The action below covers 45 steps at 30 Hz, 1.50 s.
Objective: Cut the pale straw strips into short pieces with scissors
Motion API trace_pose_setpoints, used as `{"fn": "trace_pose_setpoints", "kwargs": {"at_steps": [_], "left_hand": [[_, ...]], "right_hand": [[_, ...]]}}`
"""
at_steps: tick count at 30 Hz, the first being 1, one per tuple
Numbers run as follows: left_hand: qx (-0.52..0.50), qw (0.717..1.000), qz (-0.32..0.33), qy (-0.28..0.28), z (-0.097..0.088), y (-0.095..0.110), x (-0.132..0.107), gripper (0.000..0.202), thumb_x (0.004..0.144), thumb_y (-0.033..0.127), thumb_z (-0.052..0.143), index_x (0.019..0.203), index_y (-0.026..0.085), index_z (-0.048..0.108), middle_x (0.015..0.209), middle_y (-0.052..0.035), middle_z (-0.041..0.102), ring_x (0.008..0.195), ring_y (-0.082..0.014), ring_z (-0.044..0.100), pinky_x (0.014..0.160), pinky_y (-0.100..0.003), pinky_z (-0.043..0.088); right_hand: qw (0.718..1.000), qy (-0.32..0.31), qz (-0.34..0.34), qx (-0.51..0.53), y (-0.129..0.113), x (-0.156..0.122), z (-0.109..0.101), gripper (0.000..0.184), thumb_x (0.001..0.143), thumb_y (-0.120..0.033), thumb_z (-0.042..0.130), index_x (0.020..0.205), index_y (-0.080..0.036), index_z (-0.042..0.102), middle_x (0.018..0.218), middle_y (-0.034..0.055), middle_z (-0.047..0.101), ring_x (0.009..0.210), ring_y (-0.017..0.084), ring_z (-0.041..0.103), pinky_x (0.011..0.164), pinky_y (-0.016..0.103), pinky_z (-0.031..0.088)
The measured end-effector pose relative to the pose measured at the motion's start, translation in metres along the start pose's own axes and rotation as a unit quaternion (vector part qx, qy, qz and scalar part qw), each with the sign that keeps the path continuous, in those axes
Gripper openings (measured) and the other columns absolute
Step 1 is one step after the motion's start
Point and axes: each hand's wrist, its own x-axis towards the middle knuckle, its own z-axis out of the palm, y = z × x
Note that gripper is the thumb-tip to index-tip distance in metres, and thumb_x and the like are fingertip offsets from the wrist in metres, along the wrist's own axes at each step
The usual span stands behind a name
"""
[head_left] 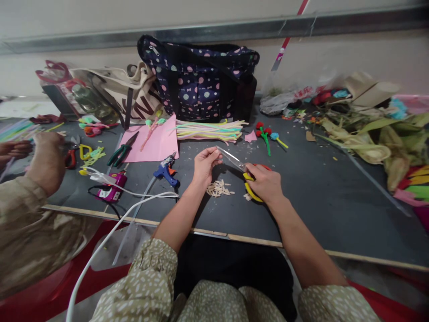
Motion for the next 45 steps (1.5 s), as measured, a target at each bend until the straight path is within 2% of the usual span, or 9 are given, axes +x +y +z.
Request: {"fn": "trace_pose_setpoints", "kwargs": {"at_steps": [4,10,13,24,29,34,40,45], "left_hand": [[0.008,1.0,-0.003,0.0,0.0006,0.0004,-0.0001,0.03,0.057,0.027,0.083,0.079,0.015,0.066,0.07,0.001,0.065,0.062,-0.0076,0.061,0.059,-0.02,0.05],[-0.005,1.0,-0.001,-0.014,-0.0009,0.0013,0.001,0.033,0.06,0.029,0.082,0.086,0.016,0.067,0.08,-0.0002,0.068,0.063,-0.0065,0.06,0.059,-0.018,0.05],[-0.01,1.0,-0.002,-0.012,-0.0024,0.0013,0.0022,0.033,0.061,0.029,0.081,0.087,0.017,0.066,0.082,-0.0003,0.068,0.065,-0.0065,0.061,0.06,-0.018,0.051],[-0.022,1.0,-0.002,-0.02,-0.0009,0.0035,0.0009,0.028,0.063,0.028,0.081,0.084,0.017,0.066,0.072,0.0023,0.064,0.066,-0.007,0.062,0.061,-0.018,0.051],[-0.019,1.0,0.0,-0.023,-0.0014,0.0026,0.0019,0.028,0.062,0.027,0.082,0.084,0.017,0.067,0.076,0.0014,0.065,0.069,-0.0075,0.063,0.065,-0.019,0.052],[-0.024,0.999,0.006,-0.029,-0.0016,0.0021,0.0021,0.03,0.059,0.026,0.083,0.083,0.017,0.067,0.078,0.0019,0.066,0.069,-0.0071,0.063,0.067,-0.02,0.053],[-0.021,0.999,-0.005,-0.026,-0.0023,0.0035,0.0023,0.031,0.057,0.026,0.085,0.079,0.017,0.065,0.074,0.003,0.064,0.067,-0.007,0.062,0.062,-0.019,0.051],[-0.029,0.999,-0.011,-0.035,-0.0032,0.0034,0.0027,0.03,0.058,0.027,0.084,0.078,0.016,0.064,0.077,0.0016,0.065,0.071,-0.0089,0.064,0.064,-0.019,0.052]], "right_hand": [[1.0,-0.014,0.014,0.018,-0.0004,-0.0002,0.0009,0.021,0.081,-0.023,0.05,0.093,-0.025,0.067,0.076,0.0005,0.065,0.066,0.013,0.054,0.055,0.026,0.027],[0.995,0.014,0.056,0.078,0.0054,0.0013,-0.0028,0.036,0.076,-0.024,0.057,0.111,-0.025,0.062,0.093,0.0009,0.069,0.082,0.015,0.061,0.063,0.025,0.037],[0.994,0.007,0.056,0.095,0.0065,0.0016,-0.0046,0.036,0.075,-0.024,0.058,0.111,-0.025,0.062,0.092,0.0011,0.068,0.083,0.016,0.062,0.065,0.026,0.039],[0.998,-0.005,0.019,0.056,0.0041,0.0015,-0.0024,0.022,0.077,-0.024,0.055,0.097,-0.026,0.065,0.083,-0.0005,0.066,0.076,0.014,0.058,0.059,0.024,0.031],[0.999,-0.01,0.021,0.034,0.0029,0.0019,-0.0053,0.02,0.08,-0.023,0.05,0.094,-0.023,0.065,0.081,0.0012,0.065,0.074,0.014,0.056,0.058,0.024,0.029],[0.999,-0.008,0.025,0.027,0.0023,0.002,-0.0065,0.023,0.081,-0.023,0.049,0.097,-0.024,0.066,0.081,0.0009,0.065,0.073,0.013,0.055,0.058,0.024,0.028],[0.999,0.009,0.026,0.045,0.0027,0.0019,-0.005,0.025,0.08,-0.022,0.05,0.099,-0.023,0.067,0.082,0.0015,0.066,0.074,0.014,0.056,0.059,0.024,0.031],[0.998,0.021,0.021,0.048,0.004,0.0019,-0.0024,0.025,0.081,-0.022,0.051,0.1,-0.024,0.067,0.083,0.0007,0.067,0.076,0.014,0.057,0.06,0.024,0.031]]}}
